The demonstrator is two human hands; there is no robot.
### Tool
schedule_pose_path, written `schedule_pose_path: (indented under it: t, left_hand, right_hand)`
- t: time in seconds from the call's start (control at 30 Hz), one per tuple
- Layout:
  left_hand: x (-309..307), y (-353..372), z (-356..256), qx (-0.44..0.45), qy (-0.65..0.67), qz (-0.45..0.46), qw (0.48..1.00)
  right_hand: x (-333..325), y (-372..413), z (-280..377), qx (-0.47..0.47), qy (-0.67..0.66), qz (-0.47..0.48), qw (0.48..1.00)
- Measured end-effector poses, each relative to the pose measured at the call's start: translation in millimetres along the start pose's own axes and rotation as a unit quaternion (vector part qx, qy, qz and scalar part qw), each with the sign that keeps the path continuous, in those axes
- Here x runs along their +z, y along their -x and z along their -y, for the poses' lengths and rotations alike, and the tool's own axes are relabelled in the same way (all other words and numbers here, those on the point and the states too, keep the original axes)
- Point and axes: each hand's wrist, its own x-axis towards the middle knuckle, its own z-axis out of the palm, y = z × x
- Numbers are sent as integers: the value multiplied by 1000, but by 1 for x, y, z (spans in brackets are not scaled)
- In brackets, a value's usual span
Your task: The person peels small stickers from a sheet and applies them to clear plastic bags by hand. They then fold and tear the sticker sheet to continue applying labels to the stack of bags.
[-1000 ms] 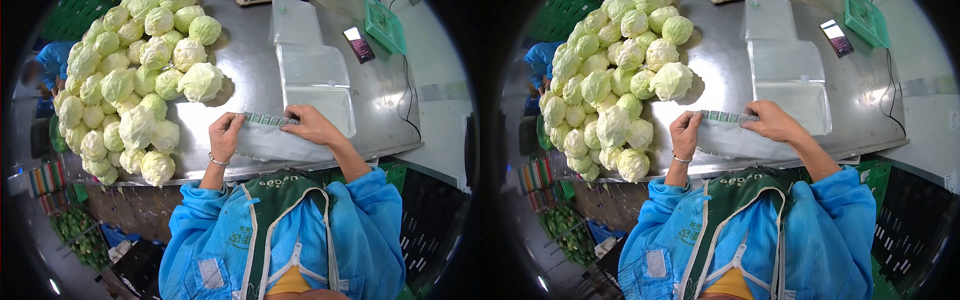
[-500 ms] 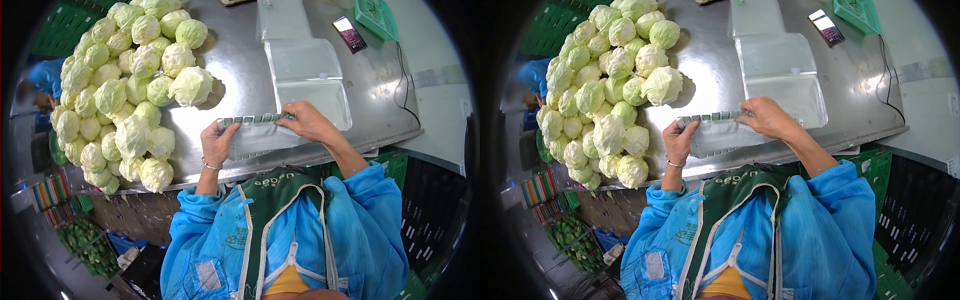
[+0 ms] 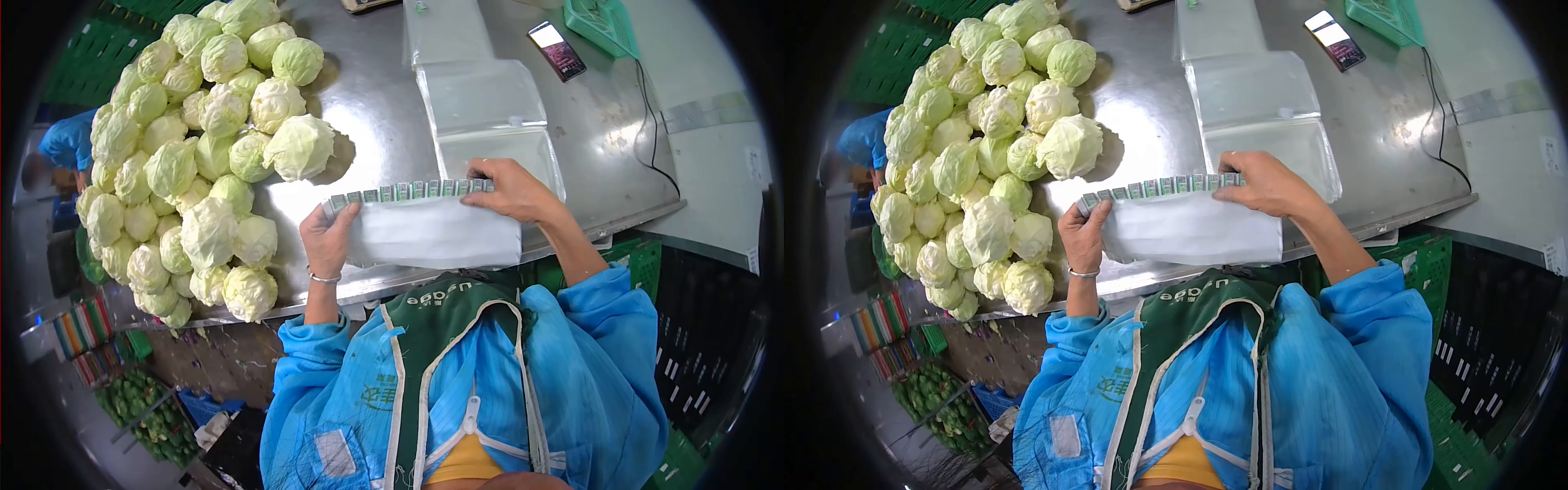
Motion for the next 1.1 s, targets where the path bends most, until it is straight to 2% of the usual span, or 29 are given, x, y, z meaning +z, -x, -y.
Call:
schedule_pose_path:
  t: [0.07, 0.17, 0.47, 0.57, 0.67, 0.77, 0.97, 1.1]
  left_hand:
    - [4, 1, -2, -5, 9, 1, 1000]
    - [-2, 0, 8, 15, -32, 1, 999]
    - [-3, 3, 6, 12, -18, -3, 1000]
    - [-5, 1, 5, 15, 7, -11, 1000]
    - [-5, 0, 4, 16, 17, -15, 1000]
    - [-4, 1, 5, 10, 23, -16, 1000]
    - [-1, 4, 8, 2, 31, -15, 999]
    - [0, 5, 10, 2, 32, -25, 999]
  right_hand:
    - [1, 0, 1, 23, 23, -4, 999]
    - [-1, 5, -2, -1, 82, -45, 996]
    - [-21, 23, -32, 82, -73, -5, 994]
    - [-24, 33, -29, 49, -236, -3, 971]
    - [-23, 38, -34, 55, -308, 20, 950]
    - [-18, 40, -38, 78, -297, -9, 952]
    - [-13, 38, -31, 88, -180, -78, 977]
    - [-5, 36, -32, -11, -99, -183, 978]
